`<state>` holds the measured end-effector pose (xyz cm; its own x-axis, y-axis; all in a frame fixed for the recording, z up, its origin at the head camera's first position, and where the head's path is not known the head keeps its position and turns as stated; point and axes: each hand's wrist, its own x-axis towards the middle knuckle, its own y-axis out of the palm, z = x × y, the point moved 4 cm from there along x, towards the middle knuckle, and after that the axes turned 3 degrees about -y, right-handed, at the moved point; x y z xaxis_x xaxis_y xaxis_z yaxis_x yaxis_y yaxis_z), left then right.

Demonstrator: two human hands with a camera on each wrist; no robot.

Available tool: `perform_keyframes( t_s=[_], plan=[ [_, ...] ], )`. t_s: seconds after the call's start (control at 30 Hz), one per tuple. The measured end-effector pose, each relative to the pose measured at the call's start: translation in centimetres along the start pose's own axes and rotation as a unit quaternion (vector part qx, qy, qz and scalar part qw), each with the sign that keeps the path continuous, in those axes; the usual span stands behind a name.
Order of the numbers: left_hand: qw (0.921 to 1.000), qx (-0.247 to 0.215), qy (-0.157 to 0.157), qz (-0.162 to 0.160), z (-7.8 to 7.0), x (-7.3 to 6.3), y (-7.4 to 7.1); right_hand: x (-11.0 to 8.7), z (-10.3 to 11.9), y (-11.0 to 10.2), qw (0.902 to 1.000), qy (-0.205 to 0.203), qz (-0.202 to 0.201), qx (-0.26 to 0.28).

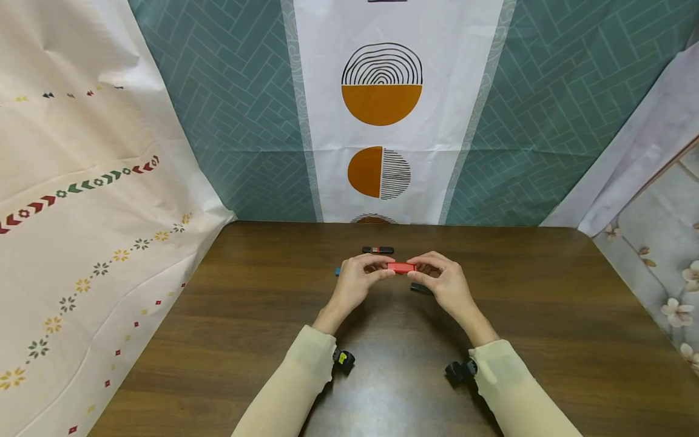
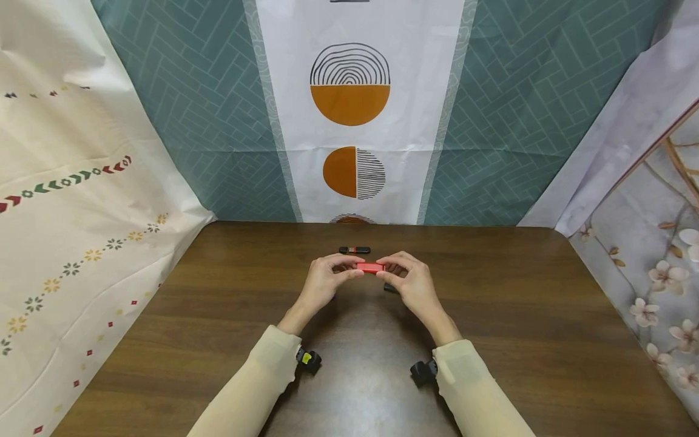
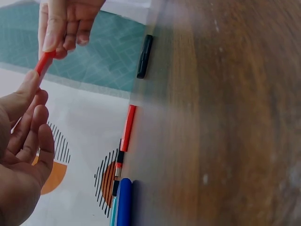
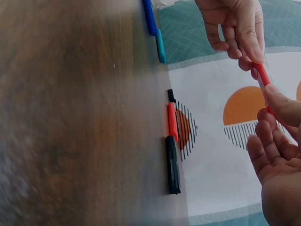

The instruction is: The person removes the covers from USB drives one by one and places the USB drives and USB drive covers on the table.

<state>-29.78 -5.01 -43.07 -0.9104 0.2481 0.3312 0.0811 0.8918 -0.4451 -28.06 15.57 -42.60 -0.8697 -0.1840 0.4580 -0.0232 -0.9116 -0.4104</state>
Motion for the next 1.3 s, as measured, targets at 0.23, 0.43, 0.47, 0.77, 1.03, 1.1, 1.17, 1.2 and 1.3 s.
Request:
perform_keyframes(
  t_s=[0.23, 0.43, 0.47, 0.77, 1.03, 1.1, 1.17, 1.2, 1.3],
  plan=[
    [1.0000, -0.005, -0.003, -0.003, 0.0, 0.0, 0.0, 0.0, 0.1, 0.1, 0.9998, 0.012, 0.003, -0.017],
    [0.9999, -0.011, -0.008, 0.000, -0.1, -0.1, 0.1, 0.0, 0.0, 0.1, 0.9996, 0.010, 0.000, -0.027],
    [0.9999, -0.010, -0.009, 0.000, -0.1, -0.1, 0.1, 0.0, -0.1, 0.1, 0.9996, 0.011, 0.000, -0.027],
    [0.9999, -0.011, -0.010, 0.001, -0.1, -0.1, 0.2, -0.1, -0.3, -0.2, 0.9999, 0.011, 0.003, 0.000],
    [0.9999, -0.010, -0.006, 0.006, -0.1, 0.0, 0.2, 0.1, -0.5, -0.2, 0.9999, 0.010, 0.011, 0.007],
    [1.0000, -0.007, -0.005, 0.005, 0.0, 0.0, 0.0, 0.1, -0.5, -0.3, 0.9999, 0.009, 0.012, 0.003],
    [0.9998, -0.008, -0.015, -0.014, 0.2, 0.1, -0.5, 0.1, -0.7, -0.7, 0.9999, 0.012, -0.001, -0.001],
    [0.9993, -0.013, -0.022, -0.027, 0.4, 0.1, -0.9, 0.0, -0.9, -1.0, 0.9998, 0.014, -0.010, -0.001],
    [0.9963, -0.039, -0.042, -0.064, 0.7, 0.2, -2.0, -0.2, -1.1, -2.0, 0.9990, 0.022, -0.039, -0.007]
  ],
)
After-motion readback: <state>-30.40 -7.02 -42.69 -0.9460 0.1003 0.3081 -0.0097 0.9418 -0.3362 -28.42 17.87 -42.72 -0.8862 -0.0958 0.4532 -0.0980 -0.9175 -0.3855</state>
